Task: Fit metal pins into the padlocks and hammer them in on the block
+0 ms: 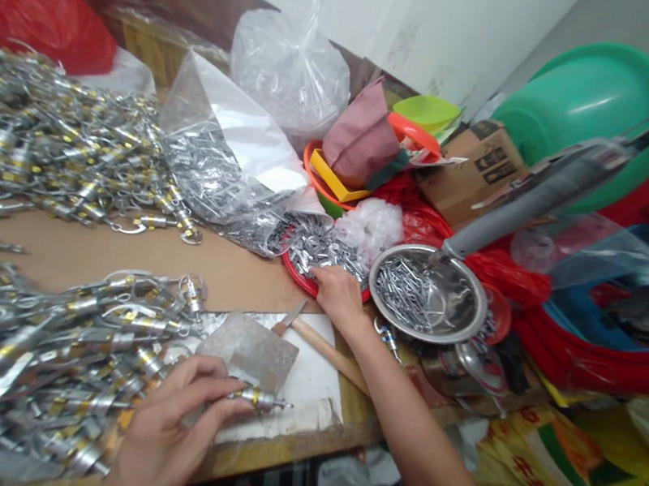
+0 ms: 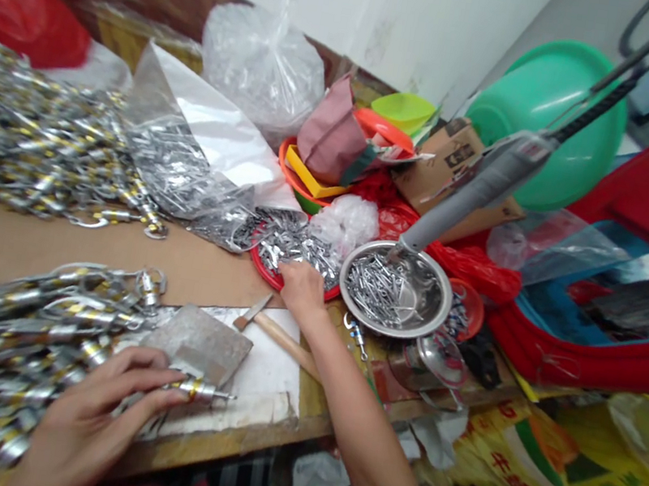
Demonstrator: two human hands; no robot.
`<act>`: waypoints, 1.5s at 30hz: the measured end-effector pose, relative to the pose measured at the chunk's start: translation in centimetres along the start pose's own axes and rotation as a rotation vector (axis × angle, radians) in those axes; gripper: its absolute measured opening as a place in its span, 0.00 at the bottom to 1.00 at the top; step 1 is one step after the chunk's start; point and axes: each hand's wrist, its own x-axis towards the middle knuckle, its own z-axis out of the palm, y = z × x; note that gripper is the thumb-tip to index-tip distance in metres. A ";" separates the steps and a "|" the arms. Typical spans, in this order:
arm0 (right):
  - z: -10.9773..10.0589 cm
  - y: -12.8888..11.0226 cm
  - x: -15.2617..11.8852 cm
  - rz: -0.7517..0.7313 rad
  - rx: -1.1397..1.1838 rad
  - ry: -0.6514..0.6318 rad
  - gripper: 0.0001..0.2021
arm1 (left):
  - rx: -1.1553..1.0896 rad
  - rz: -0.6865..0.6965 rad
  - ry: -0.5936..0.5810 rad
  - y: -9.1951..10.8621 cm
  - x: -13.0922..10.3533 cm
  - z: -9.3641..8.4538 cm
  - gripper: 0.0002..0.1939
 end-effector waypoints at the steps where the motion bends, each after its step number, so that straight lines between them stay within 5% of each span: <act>1: 0.1 0.0 1.2 0.002 -0.011 -0.020 0.13 | 0.005 -0.015 -0.019 -0.1 0.1 -0.1 0.04; 8: -0.6 0.5 2.6 -0.020 0.083 -0.008 0.11 | 0.003 -0.059 -0.077 -0.2 0.5 -0.6 0.04; 12: -1.6 -1.2 -1.1 -0.027 0.255 0.062 0.09 | -0.006 -0.086 -0.058 0.0 0.8 -0.6 0.07; 18: -1.9 -6.9 -8.1 -0.130 0.911 0.105 0.04 | 0.078 -0.143 -0.080 -0.1 0.6 -0.6 0.15; 25: -1.0 -8.1 -9.7 -0.105 1.075 0.052 0.03 | 0.038 -0.081 -0.072 -0.1 0.6 -0.4 0.12; 30: -1.1 -8.0 -10.4 -0.199 0.998 0.117 0.06 | -0.058 -0.132 -0.125 0.3 0.7 -0.9 0.06; 36: -1.1 -6.4 -11.5 -0.659 0.526 0.359 0.12 | -0.173 -0.298 -0.185 1.2 1.5 -1.8 0.02; 40: -1.5 -5.7 -11.3 -0.855 0.338 0.437 0.09 | -0.062 -0.198 -0.301 1.8 2.0 -2.1 0.05; 45: -1.8 -5.9 -11.1 -0.809 0.387 0.455 0.10 | 0.022 -0.031 -0.266 2.1 2.1 -2.3 0.05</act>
